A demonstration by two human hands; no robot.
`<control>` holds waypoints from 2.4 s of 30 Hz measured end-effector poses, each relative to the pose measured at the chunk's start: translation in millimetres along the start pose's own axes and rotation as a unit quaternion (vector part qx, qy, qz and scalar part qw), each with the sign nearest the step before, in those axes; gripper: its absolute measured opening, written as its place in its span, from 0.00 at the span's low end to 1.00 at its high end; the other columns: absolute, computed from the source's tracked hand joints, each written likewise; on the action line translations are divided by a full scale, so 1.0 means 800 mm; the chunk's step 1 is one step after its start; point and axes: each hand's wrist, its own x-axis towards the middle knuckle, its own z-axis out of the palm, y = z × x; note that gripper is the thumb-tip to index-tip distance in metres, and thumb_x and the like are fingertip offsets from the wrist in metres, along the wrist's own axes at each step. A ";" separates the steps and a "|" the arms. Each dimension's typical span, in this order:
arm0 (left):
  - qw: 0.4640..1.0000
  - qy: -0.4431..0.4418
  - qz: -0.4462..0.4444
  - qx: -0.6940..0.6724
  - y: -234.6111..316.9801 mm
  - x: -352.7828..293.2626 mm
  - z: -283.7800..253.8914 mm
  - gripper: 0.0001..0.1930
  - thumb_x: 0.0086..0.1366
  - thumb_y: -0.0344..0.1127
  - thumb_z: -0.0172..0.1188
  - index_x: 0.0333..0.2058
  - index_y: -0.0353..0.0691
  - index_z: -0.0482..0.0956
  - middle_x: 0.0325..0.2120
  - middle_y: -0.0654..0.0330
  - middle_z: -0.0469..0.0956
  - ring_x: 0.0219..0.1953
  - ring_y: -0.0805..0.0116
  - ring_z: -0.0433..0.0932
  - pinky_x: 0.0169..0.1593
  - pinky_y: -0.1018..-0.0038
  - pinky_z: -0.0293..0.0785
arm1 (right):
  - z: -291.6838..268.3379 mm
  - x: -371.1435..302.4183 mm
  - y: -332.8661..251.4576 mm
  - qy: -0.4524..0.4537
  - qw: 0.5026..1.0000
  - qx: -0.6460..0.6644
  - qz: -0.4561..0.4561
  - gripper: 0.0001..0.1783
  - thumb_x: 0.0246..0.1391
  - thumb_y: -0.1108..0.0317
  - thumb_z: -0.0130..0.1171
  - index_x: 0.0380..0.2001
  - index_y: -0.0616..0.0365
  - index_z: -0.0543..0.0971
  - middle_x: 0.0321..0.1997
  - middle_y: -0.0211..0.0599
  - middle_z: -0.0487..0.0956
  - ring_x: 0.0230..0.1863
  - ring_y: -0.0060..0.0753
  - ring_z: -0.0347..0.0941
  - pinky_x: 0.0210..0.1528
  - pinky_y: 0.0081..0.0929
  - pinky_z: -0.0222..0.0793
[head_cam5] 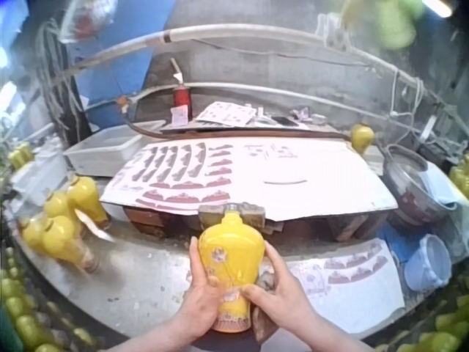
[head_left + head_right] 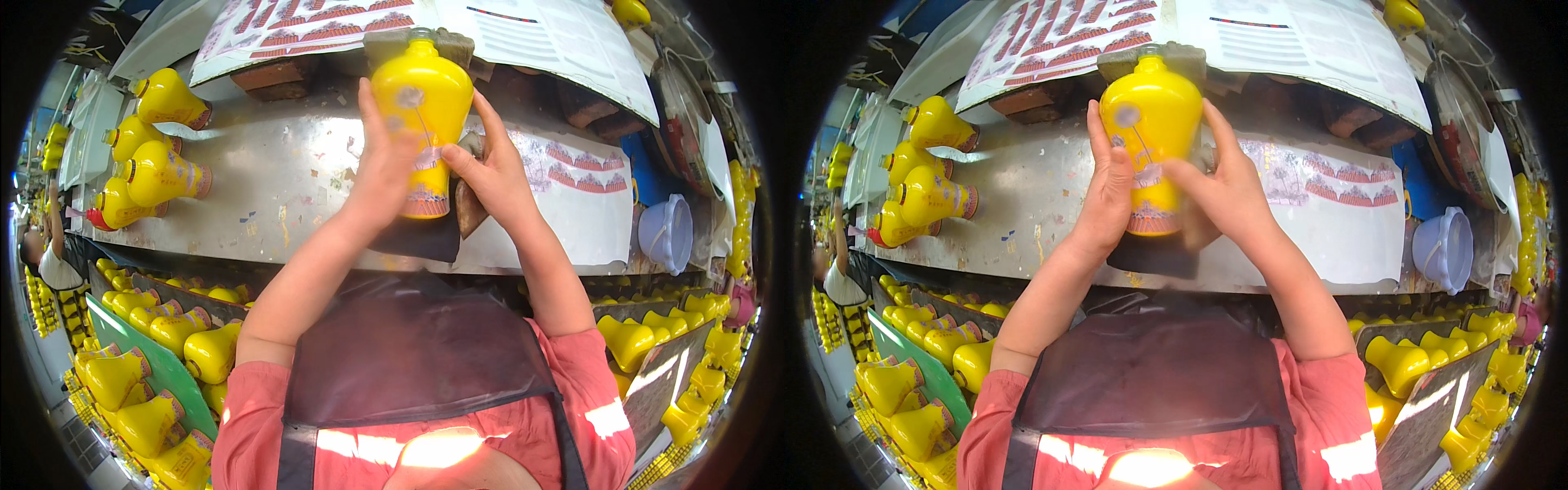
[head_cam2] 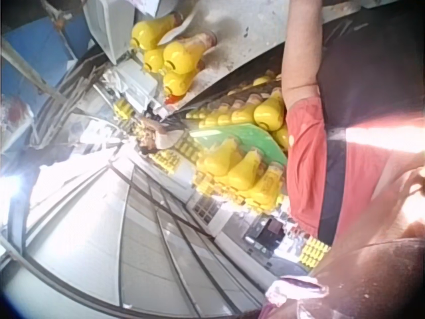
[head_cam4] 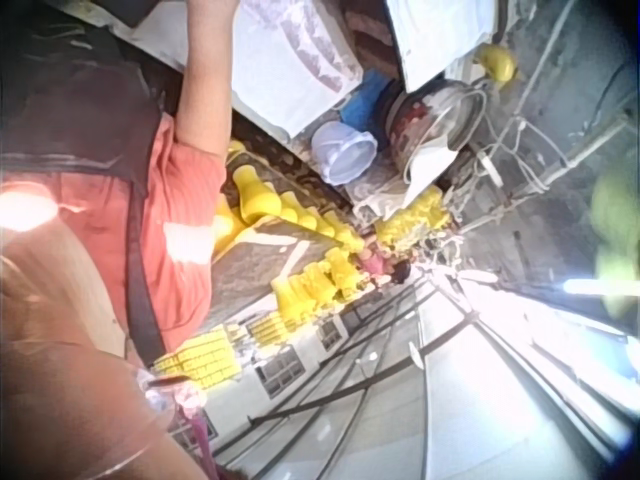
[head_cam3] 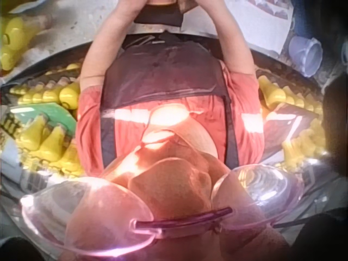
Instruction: The person applies decorative stickers to a yellow ceramic vase, smoothing each sticker with a small tool and rotating the vase to cover different sides. The person then places a cap on the vase's neck.
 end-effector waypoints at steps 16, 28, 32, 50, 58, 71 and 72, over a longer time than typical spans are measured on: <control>0.988 0.037 0.033 0.148 -0.004 0.001 0.006 0.51 0.73 0.42 0.57 0.75 0.33 0.26 0.74 0.34 0.47 0.74 0.38 0.55 0.74 0.59 0.55 | -0.001 -0.005 0.017 -0.028 0.997 0.067 -0.018 0.52 0.55 0.60 0.71 0.77 0.58 0.54 0.61 0.52 0.78 0.58 0.40 0.79 0.57 0.32 0.75; 0.983 0.043 -0.019 0.176 0.007 0.002 0.010 0.64 0.60 0.43 0.72 0.75 0.36 0.26 0.69 0.33 0.58 0.70 0.37 0.65 0.69 0.56 0.66 | -0.035 0.006 -0.036 0.084 0.989 0.059 -0.104 0.16 0.59 0.74 0.65 0.51 0.60 0.78 0.43 0.32 0.82 0.44 0.24 0.80 0.48 0.25 0.76; 0.985 0.040 -0.015 0.170 0.008 0.002 0.009 0.63 0.60 0.43 0.72 0.75 0.35 0.27 0.69 0.32 0.59 0.70 0.37 0.65 0.70 0.57 0.65 | -0.016 0.021 -0.056 0.072 0.897 -0.279 -0.334 0.20 0.53 0.79 0.71 0.50 0.59 0.82 0.44 0.40 0.84 0.43 0.34 0.83 0.47 0.28 0.78; 0.943 -0.042 0.075 0.322 0.014 -0.032 -0.019 0.65 0.46 0.43 0.82 0.75 0.37 0.44 0.62 0.39 0.69 0.64 0.36 0.70 0.66 0.52 0.68 | -0.021 -0.041 -0.017 0.106 0.930 -0.170 -0.307 0.16 0.43 0.83 0.72 0.36 0.56 0.85 0.34 0.36 0.86 0.33 0.34 0.83 0.35 0.28 0.78; 0.952 -0.035 0.096 0.288 -0.002 -0.045 -0.034 0.62 0.49 0.44 0.79 0.75 0.38 0.46 0.70 0.40 0.52 0.71 0.38 0.58 0.71 0.51 0.61 | -0.008 -0.058 -0.016 0.035 0.868 -0.247 -0.428 0.21 0.40 0.83 0.75 0.39 0.52 0.85 0.39 0.37 0.87 0.36 0.41 0.85 0.39 0.31 0.80; 0.997 0.031 0.009 0.073 -0.010 -0.028 -0.029 0.34 0.79 0.54 0.43 0.73 0.38 0.52 0.65 0.55 0.62 0.64 0.63 0.66 0.69 0.62 0.60 | 0.002 -0.050 -0.045 0.041 0.807 -0.363 -0.464 0.22 0.41 0.76 0.70 0.44 0.53 0.87 0.36 0.30 0.80 0.38 0.37 0.81 0.38 0.34 0.74; 0.996 0.029 0.021 0.081 -0.012 -0.027 -0.031 0.35 0.80 0.56 0.42 0.73 0.38 0.52 0.65 0.55 0.62 0.64 0.63 0.66 0.69 0.62 0.60 | 0.003 -0.050 -0.048 0.054 0.798 -0.372 -0.471 0.22 0.41 0.77 0.70 0.44 0.54 0.87 0.36 0.30 0.81 0.38 0.38 0.81 0.37 0.34 0.73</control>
